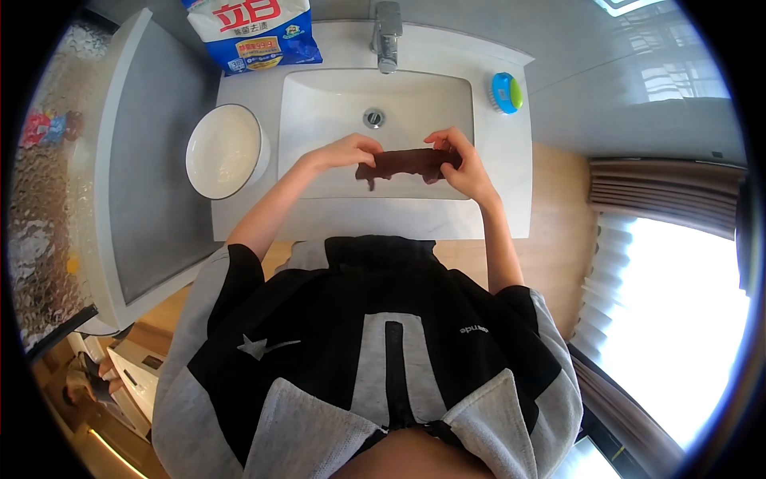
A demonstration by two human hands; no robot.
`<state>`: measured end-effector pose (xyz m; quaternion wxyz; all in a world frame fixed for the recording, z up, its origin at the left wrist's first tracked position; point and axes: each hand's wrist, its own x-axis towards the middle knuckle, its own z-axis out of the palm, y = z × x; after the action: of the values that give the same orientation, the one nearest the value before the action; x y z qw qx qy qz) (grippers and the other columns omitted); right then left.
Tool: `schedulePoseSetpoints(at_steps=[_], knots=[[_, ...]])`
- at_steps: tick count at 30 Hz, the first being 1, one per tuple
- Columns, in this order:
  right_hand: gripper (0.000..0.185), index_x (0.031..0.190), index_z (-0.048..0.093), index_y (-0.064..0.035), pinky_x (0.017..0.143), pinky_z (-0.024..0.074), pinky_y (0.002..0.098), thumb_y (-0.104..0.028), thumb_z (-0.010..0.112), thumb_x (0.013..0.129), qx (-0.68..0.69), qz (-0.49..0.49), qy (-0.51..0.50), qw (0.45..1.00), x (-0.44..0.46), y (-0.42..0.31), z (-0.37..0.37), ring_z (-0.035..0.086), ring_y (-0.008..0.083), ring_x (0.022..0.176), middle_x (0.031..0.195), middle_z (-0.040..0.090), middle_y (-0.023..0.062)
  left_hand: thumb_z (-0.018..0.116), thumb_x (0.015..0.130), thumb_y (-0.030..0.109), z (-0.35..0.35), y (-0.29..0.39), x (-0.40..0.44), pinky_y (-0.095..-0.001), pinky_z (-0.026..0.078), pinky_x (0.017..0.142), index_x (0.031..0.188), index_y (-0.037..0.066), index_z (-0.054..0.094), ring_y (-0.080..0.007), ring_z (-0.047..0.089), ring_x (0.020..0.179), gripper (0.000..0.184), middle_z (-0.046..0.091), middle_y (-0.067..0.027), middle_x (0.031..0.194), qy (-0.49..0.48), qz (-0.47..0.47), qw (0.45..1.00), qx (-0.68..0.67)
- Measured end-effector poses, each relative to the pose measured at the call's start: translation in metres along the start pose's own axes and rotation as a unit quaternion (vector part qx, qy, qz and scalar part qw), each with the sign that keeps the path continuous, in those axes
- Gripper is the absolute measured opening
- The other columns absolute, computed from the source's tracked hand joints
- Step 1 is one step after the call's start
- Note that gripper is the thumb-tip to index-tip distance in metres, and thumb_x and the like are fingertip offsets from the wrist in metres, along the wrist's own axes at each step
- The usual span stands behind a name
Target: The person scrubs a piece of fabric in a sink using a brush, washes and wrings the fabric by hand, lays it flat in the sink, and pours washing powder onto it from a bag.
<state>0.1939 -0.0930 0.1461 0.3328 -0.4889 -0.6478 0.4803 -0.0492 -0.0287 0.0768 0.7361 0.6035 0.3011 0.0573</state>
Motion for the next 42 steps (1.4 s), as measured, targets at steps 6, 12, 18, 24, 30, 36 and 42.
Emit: schedulePoseSetpoints(at_steps=[6, 12, 18, 24, 30, 36, 42], knots=[[0.03, 0.109, 0.052, -0.0084, 0.054, 0.0392, 0.0221, -0.013, 0.054, 0.079, 0.069, 0.105, -0.049, 0.991, 0.007, 0.012, 0.017, 0.044, 0.0096, 0.057, 0.094, 0.053, 0.0043, 0.04, 0.082, 0.008, -0.003, -0.003, -0.011, -0.0227, 0.042, 0.068, 0.095, -0.001, 0.058, -0.0104, 0.053, 0.073, 0.024, 0.06, -0.0052, 0.082, 0.115, 0.012, 0.993, 0.007], [0.031, 0.108, 0.055, -0.0093, 0.055, 0.0412, 0.025, -0.028, 0.051, 0.084, 0.033, 0.08, -0.156, 0.984, 0.02, 0.041, 0.04, 0.051, 0.0095, 0.06, 0.09, 0.059, 0.0056, 0.039, 0.086, 0.01, 0.014, 0.021, -0.028, -0.0305, 0.043, 0.058, 0.096, 0.007, 0.056, -0.0184, 0.055, 0.065, 0.02, 0.06, -0.0075, 0.076, 0.178, 0.031, 0.972, 0.152], [0.019, 0.083, 0.055, -0.0054, 0.056, 0.0404, 0.0292, -0.02, 0.064, 0.075, 0.005, 0.166, -0.144, 0.976, 0.022, 0.038, 0.043, 0.052, 0.0134, 0.063, 0.074, 0.058, 0.0068, 0.043, 0.083, 0.003, 0.015, 0.03, -0.039, -0.0339, 0.044, 0.067, 0.094, 0.002, 0.053, -0.0275, 0.055, 0.076, 0.015, 0.058, -0.0112, 0.088, 0.251, 0.177, 0.876, 0.372], [0.019, 0.071, 0.056, -0.0087, 0.068, 0.0347, 0.0304, -0.013, 0.071, 0.061, -0.228, -0.115, 0.109, 0.961, 0.027, 0.03, 0.046, 0.045, 0.0202, 0.079, 0.073, 0.052, 0.0041, 0.042, 0.086, 0.007, 0.022, 0.049, -0.037, -0.033, 0.042, 0.065, 0.093, 0.001, 0.05, -0.0294, 0.053, 0.071, 0.012, 0.057, -0.0119, 0.078, 0.252, 0.12, 0.937, 0.212], [0.018, 0.069, 0.05, -0.009, 0.065, 0.0315, 0.0299, -0.007, 0.066, 0.062, -0.347, -0.171, 0.07, 0.919, 0.037, 0.0, 0.009, 0.049, 0.0208, 0.061, 0.059, 0.051, 0.001, 0.041, 0.088, 0.014, 0.013, 0.06, -0.038, -0.0341, 0.041, 0.063, 0.093, 0.005, 0.051, -0.0296, 0.054, 0.069, 0.015, 0.058, -0.0132, 0.077, 0.25, 0.104, 0.914, 0.301], [0.019, 0.072, 0.051, -0.0076, 0.063, 0.0387, 0.0308, -0.023, 0.063, 0.072, -0.451, -0.164, -0.022, 0.877, 0.036, -0.008, 0.0, 0.052, 0.0254, 0.063, 0.069, 0.055, 0.0046, 0.044, 0.087, 0.017, -0.011, 0.076, -0.045, -0.0331, 0.042, 0.064, 0.091, 0.003, 0.054, -0.0291, 0.055, 0.071, 0.018, 0.059, -0.0136, 0.078, 0.206, 0.133, 0.89, 0.384], [0.017, 0.079, 0.054, -0.0058, 0.068, 0.0398, 0.0319, -0.015, 0.065, 0.07, -0.352, -0.201, -0.069, 0.911, 0.04, -0.01, -0.025, 0.05, 0.0229, 0.08, 0.079, 0.056, 0.0064, 0.057, 0.08, 0.019, -0.032, 0.117, -0.064, -0.0286, 0.042, 0.064, 0.087, 0.002, 0.058, -0.02, 0.053, 0.066, 0.018, 0.058, -0.0088, 0.071, 0.134, 0.072, 0.946, 0.287]])
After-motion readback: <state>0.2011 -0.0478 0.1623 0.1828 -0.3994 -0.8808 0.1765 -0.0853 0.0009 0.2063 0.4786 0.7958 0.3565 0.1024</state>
